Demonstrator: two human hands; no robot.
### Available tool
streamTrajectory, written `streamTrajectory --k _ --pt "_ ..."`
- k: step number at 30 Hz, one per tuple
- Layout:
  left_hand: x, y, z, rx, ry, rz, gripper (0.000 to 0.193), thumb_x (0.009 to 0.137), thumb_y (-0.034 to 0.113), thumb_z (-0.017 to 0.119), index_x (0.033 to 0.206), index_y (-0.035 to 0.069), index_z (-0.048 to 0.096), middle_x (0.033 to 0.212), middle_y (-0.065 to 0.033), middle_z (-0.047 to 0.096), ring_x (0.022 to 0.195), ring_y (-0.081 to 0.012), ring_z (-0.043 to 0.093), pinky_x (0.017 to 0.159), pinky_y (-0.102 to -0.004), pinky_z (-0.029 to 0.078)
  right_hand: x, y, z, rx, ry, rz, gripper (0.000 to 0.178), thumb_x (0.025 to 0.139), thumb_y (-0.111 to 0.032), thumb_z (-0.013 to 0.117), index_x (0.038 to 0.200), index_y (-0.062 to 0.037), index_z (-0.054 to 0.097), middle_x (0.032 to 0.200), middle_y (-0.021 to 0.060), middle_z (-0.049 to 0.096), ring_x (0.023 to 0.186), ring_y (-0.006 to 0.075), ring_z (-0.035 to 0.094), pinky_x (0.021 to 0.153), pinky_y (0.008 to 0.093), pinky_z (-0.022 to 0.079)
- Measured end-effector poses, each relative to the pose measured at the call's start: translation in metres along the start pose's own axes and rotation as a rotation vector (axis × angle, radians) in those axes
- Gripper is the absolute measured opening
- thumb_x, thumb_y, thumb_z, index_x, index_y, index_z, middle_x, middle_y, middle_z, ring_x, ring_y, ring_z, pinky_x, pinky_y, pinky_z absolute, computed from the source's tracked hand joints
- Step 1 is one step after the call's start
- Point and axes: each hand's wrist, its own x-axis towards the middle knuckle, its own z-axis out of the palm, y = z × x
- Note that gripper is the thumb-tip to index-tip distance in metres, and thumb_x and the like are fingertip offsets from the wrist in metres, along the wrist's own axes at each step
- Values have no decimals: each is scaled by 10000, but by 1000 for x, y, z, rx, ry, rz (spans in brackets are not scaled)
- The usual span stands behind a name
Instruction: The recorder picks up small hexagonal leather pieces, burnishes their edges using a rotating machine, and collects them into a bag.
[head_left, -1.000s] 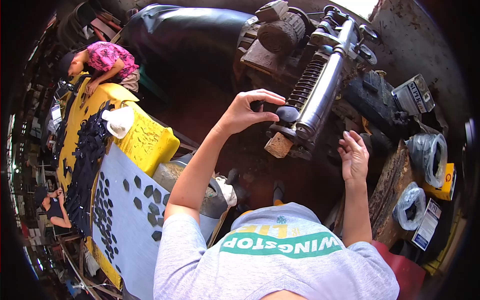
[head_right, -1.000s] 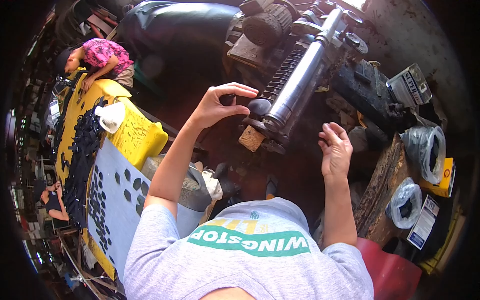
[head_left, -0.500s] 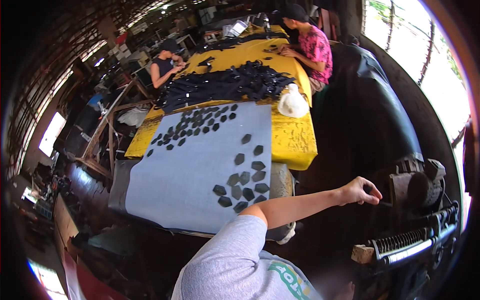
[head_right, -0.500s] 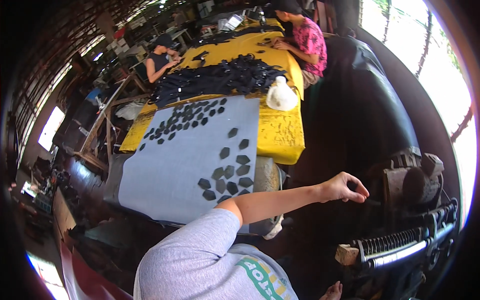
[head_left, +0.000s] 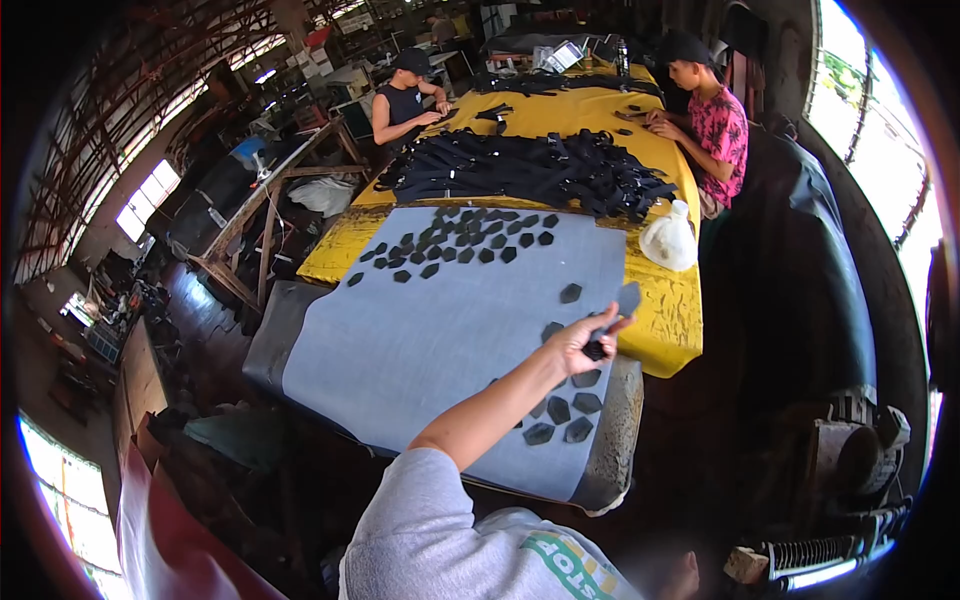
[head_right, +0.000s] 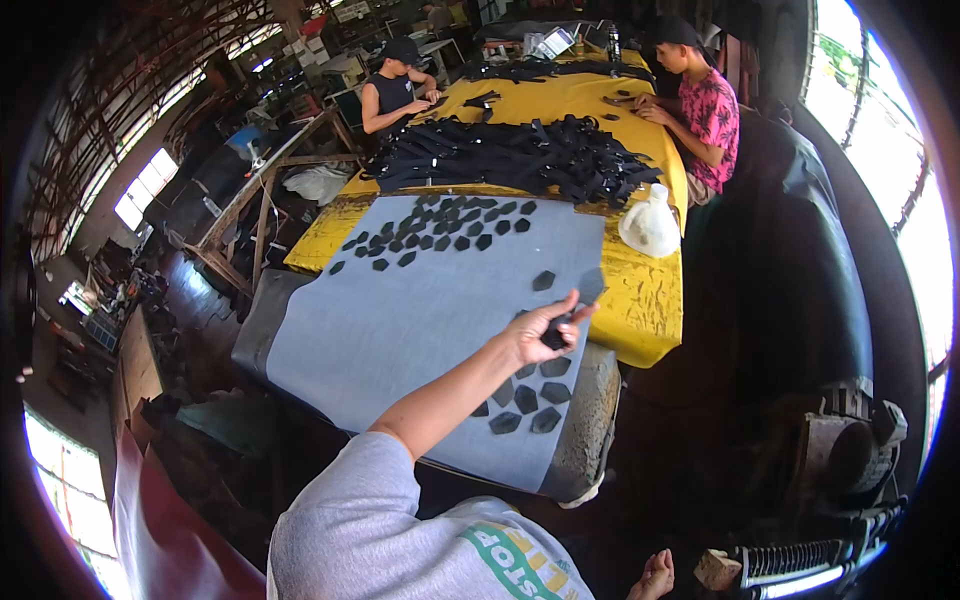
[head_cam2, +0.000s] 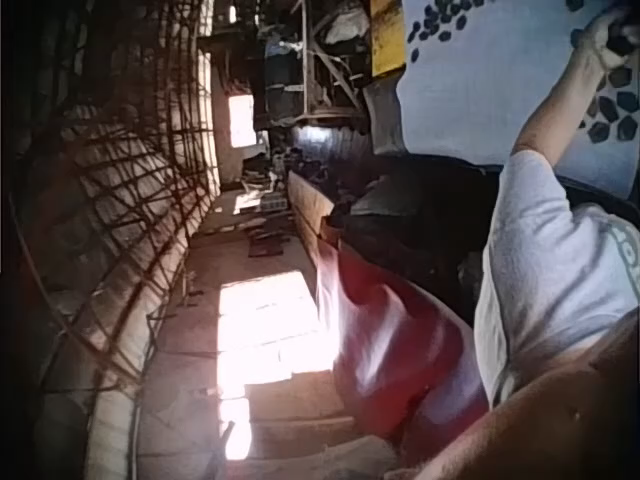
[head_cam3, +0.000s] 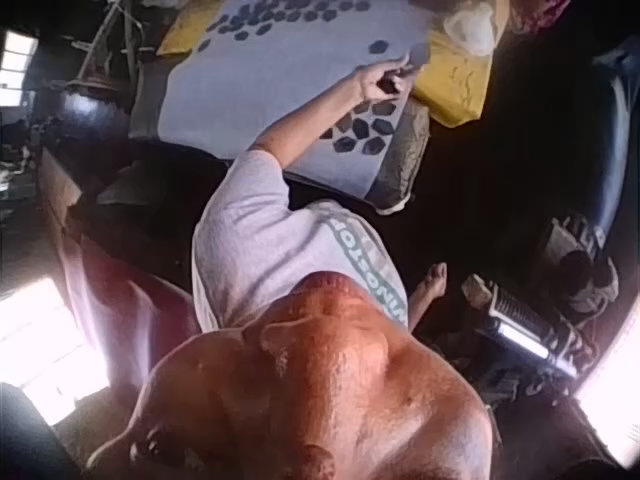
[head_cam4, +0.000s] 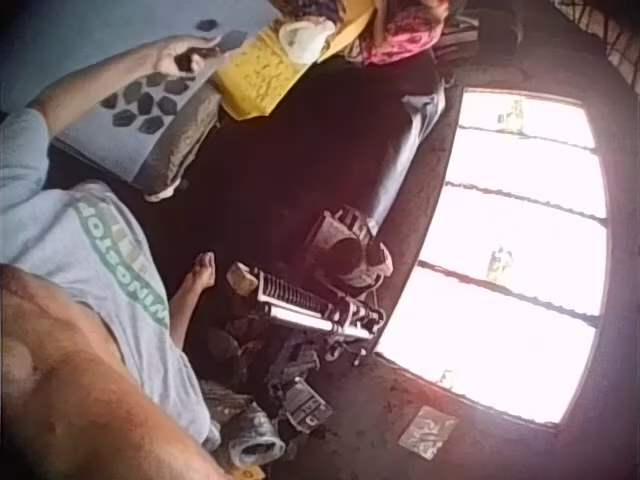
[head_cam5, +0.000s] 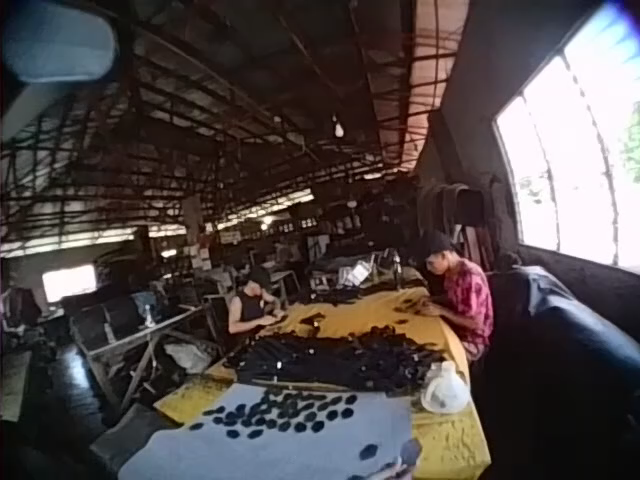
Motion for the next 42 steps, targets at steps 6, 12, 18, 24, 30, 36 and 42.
streamTrajectory --k 6,12,18,24,30,36,42 --pt "-50 61 -44 -85 178 260 238 751 243 733 871 150 549 1047 -64 641 505 -64 462 499 -189 428 28 31 21 -57 66 -28 323 813 -42 630 1128 -20 564 703 15 557 576 91 522 515 186 439" --pt "-73 111 -92 -116 286 335 213 788 239 704 875 154 530 1091 -76 625 513 -66 462 516 -211 415 12 25 44 -103 1 -39 255 854 -53 590 1106 -22 570 619 -9 517 510 74 498 459 178 435" --pt "-89 153 -145 -69 422 372 186 810 250 682 877 172 528 1065 -65 638 500 -50 451 513 -208 424 12 36 54 -106 95 -60 211 842 -127 637 1044 -80 598 559 -27 485 443 58 468 382 158 364" --pt "-87 225 -192 175 743 463 210 830 260 663 861 91 542 920 -105 674 435 -68 456 408 -219 428 13 42 58 -198 41 29 217 816 -152 672 1011 -79 610 593 -11 537 491 91 528 424 188 400" --pt "-85 274 -227 248 967 477 175 803 180 696 738 45 604 750 -101 659 434 -138 488 382 -286 419 11 49 56 -192 -2 48 196 820 -132 656 1003 -78 612 614 -1 553 515 103 544 461 206 431" --pt "-86 264 -196 290 1163 603 178 767 132 727 690 51 589 662 -60 628 493 -136 508 448 -288 406 9 51 55 -189 13 96 175 818 -137 656 979 -76 621 619 -5 557 526 105 545 488 216 448" --pt "-87 272 -208 424 1251 582 150 749 117 741 683 57 620 664 -33 636 491 -112 514 455 -267 426 5 50 58 -222 -6 89 168 817 -151 656 966 -82 624 612 -5 557 527 106 547 494 218 449"
